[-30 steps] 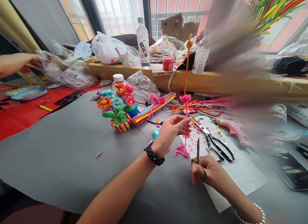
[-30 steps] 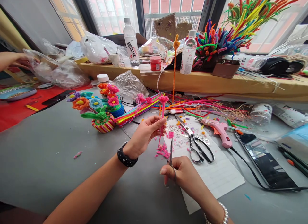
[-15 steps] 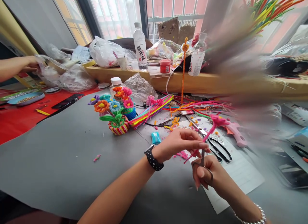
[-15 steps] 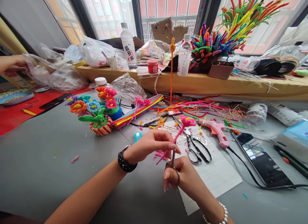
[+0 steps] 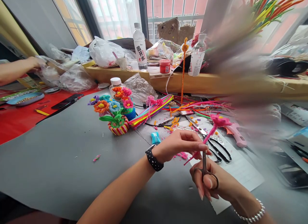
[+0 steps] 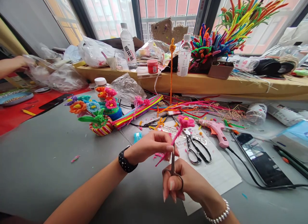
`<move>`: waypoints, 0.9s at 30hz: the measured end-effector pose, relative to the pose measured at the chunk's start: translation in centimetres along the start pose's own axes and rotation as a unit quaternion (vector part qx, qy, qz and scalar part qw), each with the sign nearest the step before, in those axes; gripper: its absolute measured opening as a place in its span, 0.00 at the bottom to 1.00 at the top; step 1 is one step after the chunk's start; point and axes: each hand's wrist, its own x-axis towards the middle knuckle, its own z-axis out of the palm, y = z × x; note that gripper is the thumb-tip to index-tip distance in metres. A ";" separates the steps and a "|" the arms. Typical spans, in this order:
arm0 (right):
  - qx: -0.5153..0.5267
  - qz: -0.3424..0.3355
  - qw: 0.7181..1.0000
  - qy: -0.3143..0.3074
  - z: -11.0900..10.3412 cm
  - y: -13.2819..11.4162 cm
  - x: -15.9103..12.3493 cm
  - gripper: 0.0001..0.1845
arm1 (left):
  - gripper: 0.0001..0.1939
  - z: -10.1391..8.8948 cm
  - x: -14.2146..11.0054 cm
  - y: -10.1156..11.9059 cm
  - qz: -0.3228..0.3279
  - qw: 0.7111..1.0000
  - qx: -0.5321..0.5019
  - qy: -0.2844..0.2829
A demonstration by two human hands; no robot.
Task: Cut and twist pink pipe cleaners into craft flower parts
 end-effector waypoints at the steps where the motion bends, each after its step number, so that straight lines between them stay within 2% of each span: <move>1: -0.004 0.001 1.000 0.002 0.1 0.0 0.1 0.27 | 0.11 0.0 0.0 0.0 0.000 1.000 0.001 -0.001; 7: -0.093 0.002 0.988 0.121 0.5 0.3 0.7 0.24 | 0.10 0.1 0.0 0.3 -0.005 0.999 0.044 0.015; 10: -0.107 0.005 0.987 0.121 0.6 0.3 0.8 0.22 | 0.11 0.1 -0.1 0.3 -0.010 0.999 0.042 0.024; 14: -0.076 0.013 0.993 0.093 0.5 0.2 0.8 0.20 | 0.12 -0.1 0.0 0.2 -0.018 1.000 0.019 0.018; 18: -0.065 -0.015 0.993 0.093 0.4 0.2 0.7 0.22 | 0.11 -0.4 0.0 0.2 -0.011 0.999 -0.018 0.029; 20: -0.067 -0.036 0.990 0.117 0.5 0.1 0.8 0.22 | 0.10 -0.5 0.1 0.2 0.003 0.998 -0.033 0.048; 24: -0.064 -0.088 0.976 0.190 0.5 -0.1 1.0 0.19 | 0.11 -0.8 0.3 0.2 0.029 0.988 -0.063 0.141; 27: -0.058 -0.113 0.953 0.276 0.1 0.2 1.0 0.16 | 0.12 -0.8 0.4 0.2 0.019 0.982 -0.070 0.175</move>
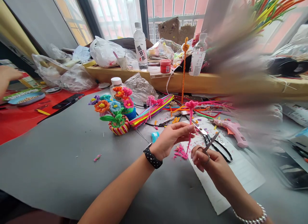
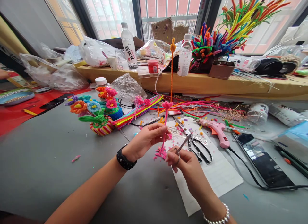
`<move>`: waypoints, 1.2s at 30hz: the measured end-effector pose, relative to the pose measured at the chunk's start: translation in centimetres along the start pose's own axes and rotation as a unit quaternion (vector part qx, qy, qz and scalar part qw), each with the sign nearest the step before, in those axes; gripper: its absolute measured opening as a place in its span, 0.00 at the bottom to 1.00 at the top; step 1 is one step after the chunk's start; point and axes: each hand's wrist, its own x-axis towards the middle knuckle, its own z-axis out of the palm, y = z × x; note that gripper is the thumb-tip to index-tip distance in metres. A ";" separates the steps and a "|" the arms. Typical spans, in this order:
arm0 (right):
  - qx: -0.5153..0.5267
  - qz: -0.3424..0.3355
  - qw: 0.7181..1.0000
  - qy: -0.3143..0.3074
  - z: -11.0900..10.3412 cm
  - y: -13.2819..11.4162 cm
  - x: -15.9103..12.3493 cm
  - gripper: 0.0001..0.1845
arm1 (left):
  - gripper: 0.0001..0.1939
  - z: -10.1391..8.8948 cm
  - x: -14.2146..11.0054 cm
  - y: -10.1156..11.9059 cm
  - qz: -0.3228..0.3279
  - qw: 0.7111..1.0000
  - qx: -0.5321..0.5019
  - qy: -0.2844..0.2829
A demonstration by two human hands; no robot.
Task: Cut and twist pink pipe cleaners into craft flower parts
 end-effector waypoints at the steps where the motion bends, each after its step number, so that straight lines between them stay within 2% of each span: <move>1: 0.000 0.000 1.000 0.032 -0.2 0.2 0.0 0.15 | 0.11 0.1 0.0 -0.1 -0.003 1.000 0.005 0.004; 4: -0.008 0.001 0.997 0.078 -0.4 0.4 0.1 0.15 | 0.11 0.4 0.1 -0.4 -0.012 1.000 0.018 0.001; 8: -0.026 0.012 0.998 0.059 0.1 0.0 0.0 0.13 | 0.10 0.7 0.2 -1.2 -0.026 1.000 -0.004 -0.001; 12: -0.026 0.010 0.999 0.045 0.4 -0.3 -0.1 0.15 | 0.09 0.6 0.4 -1.7 -0.038 0.999 -0.010 -0.013; 15: -0.041 0.014 0.999 0.028 0.4 -0.3 -0.2 0.16 | 0.09 0.1 0.4 -1.4 -0.019 0.999 -0.032 -0.024; 19: -0.040 0.032 0.999 0.007 0.7 -0.6 -0.2 0.16 | 0.10 -0.6 0.4 -0.5 0.017 0.998 -0.066 -0.004; 24: -0.028 0.051 0.998 -0.013 0.8 -0.7 -0.2 0.15 | 0.09 -1.0 0.5 -0.1 0.013 0.997 -0.070 -0.004; 28: -0.057 0.044 0.996 -0.049 0.6 -0.5 -0.1 0.17 | 0.06 -1.0 0.6 -0.1 0.016 0.997 -0.073 0.001; 36: -0.134 -0.036 0.976 -0.166 0.5 -0.3 -0.4 0.30 | 0.05 -1.3 0.7 0.1 0.038 0.997 -0.070 0.014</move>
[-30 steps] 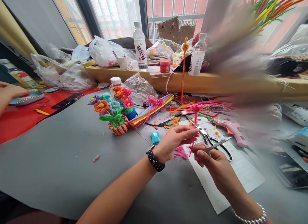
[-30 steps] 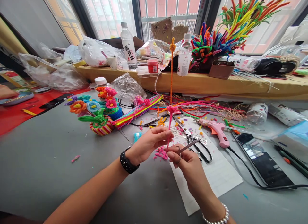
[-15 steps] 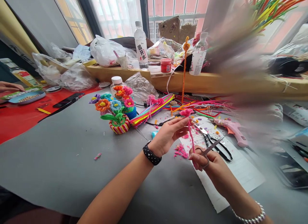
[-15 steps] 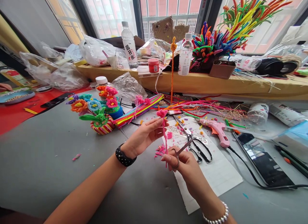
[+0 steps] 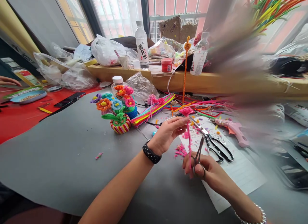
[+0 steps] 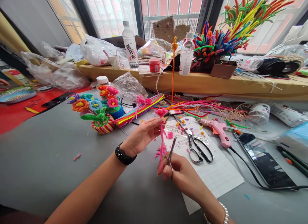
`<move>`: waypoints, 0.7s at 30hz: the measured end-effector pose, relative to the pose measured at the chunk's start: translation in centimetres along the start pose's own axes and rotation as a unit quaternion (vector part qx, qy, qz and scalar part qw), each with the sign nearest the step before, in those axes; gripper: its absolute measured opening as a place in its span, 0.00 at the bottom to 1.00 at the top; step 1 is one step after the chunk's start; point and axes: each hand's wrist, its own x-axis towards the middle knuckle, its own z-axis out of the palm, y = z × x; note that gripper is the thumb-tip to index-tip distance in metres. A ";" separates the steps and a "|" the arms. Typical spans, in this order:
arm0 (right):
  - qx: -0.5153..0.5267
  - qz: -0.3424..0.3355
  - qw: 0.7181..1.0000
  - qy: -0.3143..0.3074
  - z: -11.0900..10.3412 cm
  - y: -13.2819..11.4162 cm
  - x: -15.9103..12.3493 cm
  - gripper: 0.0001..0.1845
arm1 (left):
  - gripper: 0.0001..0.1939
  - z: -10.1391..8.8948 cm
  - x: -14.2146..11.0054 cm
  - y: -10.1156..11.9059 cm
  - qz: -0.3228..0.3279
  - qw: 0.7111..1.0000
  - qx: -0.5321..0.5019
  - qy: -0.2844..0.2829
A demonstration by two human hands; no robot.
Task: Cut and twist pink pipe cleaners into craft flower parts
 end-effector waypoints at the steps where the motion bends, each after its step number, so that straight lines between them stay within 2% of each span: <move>1: 0.001 0.006 1.000 -0.021 0.1 -0.1 -0.1 0.33 | 0.05 0.0 0.0 0.0 0.000 1.000 0.004 0.001; 4: -0.016 0.028 0.997 -0.073 0.2 -0.3 -0.4 0.38 | 0.05 -0.1 0.0 0.0 -0.001 1.000 0.012 0.002; 9: -0.053 0.032 0.989 -0.133 0.2 -0.6 -0.4 0.40 | 0.06 0.0 0.1 -0.1 -0.003 1.000 0.013 0.011; 15: -0.055 0.035 0.986 -0.155 0.3 -0.5 -0.5 0.41 | 0.06 0.0 0.1 -0.2 -0.006 1.000 0.011 0.020; 21: -0.025 0.028 0.988 -0.151 0.3 -0.2 -0.6 0.39 | 0.07 0.0 0.1 -0.2 -0.002 0.999 0.033 0.017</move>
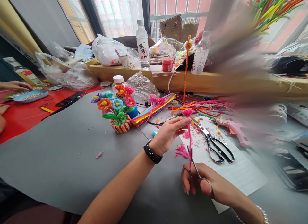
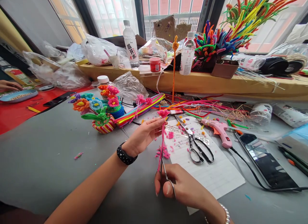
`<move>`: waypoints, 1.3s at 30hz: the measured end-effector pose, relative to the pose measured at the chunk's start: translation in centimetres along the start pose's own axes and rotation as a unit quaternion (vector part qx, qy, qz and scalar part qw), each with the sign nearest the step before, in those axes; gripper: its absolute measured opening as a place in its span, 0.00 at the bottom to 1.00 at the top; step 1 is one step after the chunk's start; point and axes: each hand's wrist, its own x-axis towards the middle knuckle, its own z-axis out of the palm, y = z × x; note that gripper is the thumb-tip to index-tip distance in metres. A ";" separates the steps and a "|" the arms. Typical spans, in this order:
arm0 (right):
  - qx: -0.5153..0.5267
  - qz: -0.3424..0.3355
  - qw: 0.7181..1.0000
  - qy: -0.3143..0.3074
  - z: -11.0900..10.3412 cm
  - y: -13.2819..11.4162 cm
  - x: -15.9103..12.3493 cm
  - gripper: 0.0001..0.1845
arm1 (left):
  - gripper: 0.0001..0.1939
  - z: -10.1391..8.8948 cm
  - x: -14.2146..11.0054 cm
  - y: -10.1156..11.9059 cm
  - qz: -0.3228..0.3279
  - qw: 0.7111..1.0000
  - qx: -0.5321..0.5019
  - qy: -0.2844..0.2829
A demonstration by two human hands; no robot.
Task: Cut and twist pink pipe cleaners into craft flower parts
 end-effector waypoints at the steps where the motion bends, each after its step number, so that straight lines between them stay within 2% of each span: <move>1: 0.004 -0.001 1.000 0.001 0.0 0.0 0.0 0.38 | 0.07 0.0 0.0 0.0 0.001 1.000 0.003 0.000; 15: 0.109 0.000 0.993 0.040 0.1 0.4 0.4 0.33 | 0.07 -0.2 0.1 -0.1 0.021 0.999 -0.009 0.044; 22: 0.113 -0.013 0.991 0.077 0.1 0.5 0.5 0.31 | 0.07 0.1 0.0 0.2 0.026 0.997 -0.029 0.074; 39: 0.089 0.020 0.988 0.128 0.2 0.8 0.5 0.30 | 0.08 0.2 0.1 0.2 0.045 0.991 -0.063 0.110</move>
